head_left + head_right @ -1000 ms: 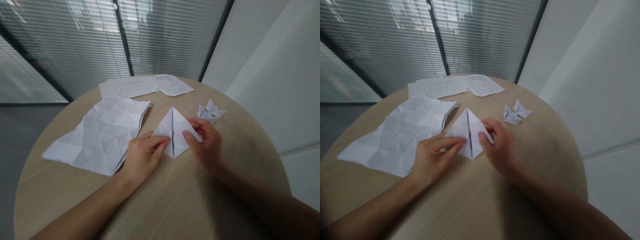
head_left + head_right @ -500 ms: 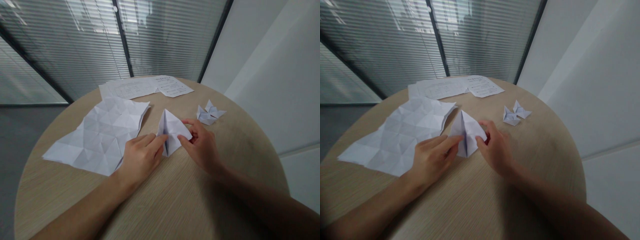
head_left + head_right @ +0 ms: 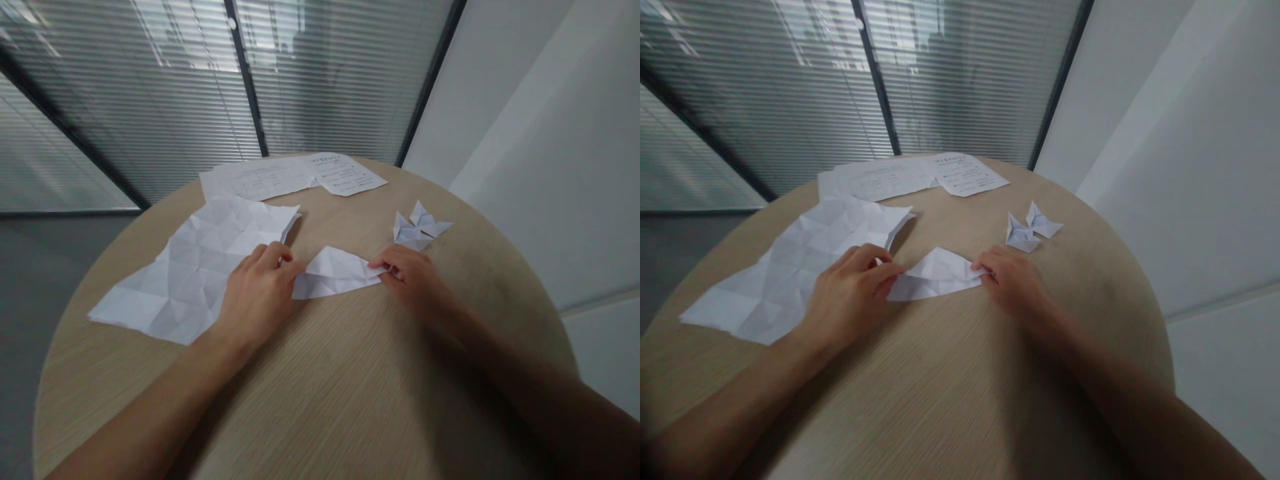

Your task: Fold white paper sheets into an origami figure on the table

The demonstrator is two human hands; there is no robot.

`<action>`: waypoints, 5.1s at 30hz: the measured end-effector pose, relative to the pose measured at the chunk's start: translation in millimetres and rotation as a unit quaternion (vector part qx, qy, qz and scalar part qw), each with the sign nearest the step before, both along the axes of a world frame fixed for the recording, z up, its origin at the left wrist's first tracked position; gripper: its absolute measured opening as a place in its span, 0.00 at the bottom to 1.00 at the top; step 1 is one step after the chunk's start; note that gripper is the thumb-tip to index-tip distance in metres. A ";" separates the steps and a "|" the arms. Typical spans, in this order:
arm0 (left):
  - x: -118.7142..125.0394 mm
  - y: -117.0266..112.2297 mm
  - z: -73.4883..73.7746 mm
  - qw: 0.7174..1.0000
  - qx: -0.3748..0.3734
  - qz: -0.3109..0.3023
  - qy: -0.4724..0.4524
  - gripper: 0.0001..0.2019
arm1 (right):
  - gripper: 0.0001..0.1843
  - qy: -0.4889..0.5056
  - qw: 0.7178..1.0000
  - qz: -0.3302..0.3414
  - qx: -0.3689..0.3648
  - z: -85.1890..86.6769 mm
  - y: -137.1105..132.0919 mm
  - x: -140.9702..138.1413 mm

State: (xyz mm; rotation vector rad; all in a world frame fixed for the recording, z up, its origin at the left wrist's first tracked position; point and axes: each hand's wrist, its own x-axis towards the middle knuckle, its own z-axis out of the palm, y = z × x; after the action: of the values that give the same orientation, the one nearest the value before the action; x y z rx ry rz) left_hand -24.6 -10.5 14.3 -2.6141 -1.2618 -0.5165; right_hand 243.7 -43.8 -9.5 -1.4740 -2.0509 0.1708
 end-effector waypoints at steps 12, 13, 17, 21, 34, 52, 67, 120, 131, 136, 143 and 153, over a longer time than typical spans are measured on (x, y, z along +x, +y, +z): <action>-0.4 3.5 3.8 0.978 -0.174 -0.107 0.049 0.12 | 0.02 -0.037 0.996 0.070 -0.052 -8.6 2.7 4.0; -1.0 4.9 1.7 0.978 -0.178 -0.101 0.041 0.11 | 0.01 -0.035 0.996 0.068 -0.055 -8.6 4.0 3.7; -2.7 9.5 -7.2 0.977 -0.199 -0.078 -0.013 0.17 | 0.17 -0.032 0.995 0.057 -0.079 -8.0 8.8 4.8; -3.4 11.1 -9.7 0.972 -0.226 -0.060 -0.038 0.21 | 0.20 -0.048 0.996 0.045 -0.060 -6.9 10.1 6.2; 1.2 0.0 6.9 0.980 -0.128 -0.130 0.079 0.05 | 0.06 -0.098 0.984 0.146 -0.029 7.9 -0.3 17.3; 5.3 -8.3 -3.8 0.988 -0.077 -0.118 0.068 0.42 | 0.10 0.225 0.942 -0.046 -0.245 5.3 8.1 15.2; 18.3 -20.7 9.9 0.914 -0.228 0.019 -0.336 0.22 | 0.20 0.532 0.826 0.111 -0.153 26.1 -15.7 -11.8; 15.0 0.0 -8.0 0.996 -0.031 -0.061 0.055 0.06 | 0.05 -0.129 0.988 0.077 -0.040 4.5 6.8 -0.7; 10.7 -4.4 -7.7 0.983 -0.101 -0.148 0.042 0.21 | 0.09 -0.094 0.984 0.131 -0.080 10.5 -10.4 -0.9; 13.3 -2.8 -14.4 0.986 -0.085 -0.129 0.054 0.14 | 0.05 -0.136 0.986 0.081 -0.062 4.8 -4.9 1.5; 12.0 0.2 -18.5 0.991 -0.107 -0.076 0.013 0.24 | 0.19 -0.146 0.988 0.033 -0.033 -2.6 0.7 5.3; 6.7 5.7 -14.6 0.902 -0.233 -0.034 -0.361 0.40 | 0.20 0.144 0.979 -0.130 -0.055 -4.1 13.2 17.9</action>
State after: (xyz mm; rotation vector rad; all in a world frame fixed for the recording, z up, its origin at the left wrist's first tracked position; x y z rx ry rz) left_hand -17.9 -4.8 -0.2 -2.9711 -1.6578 -1.4676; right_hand 261.6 -30.6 -13.6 -1.6627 -1.6261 0.3728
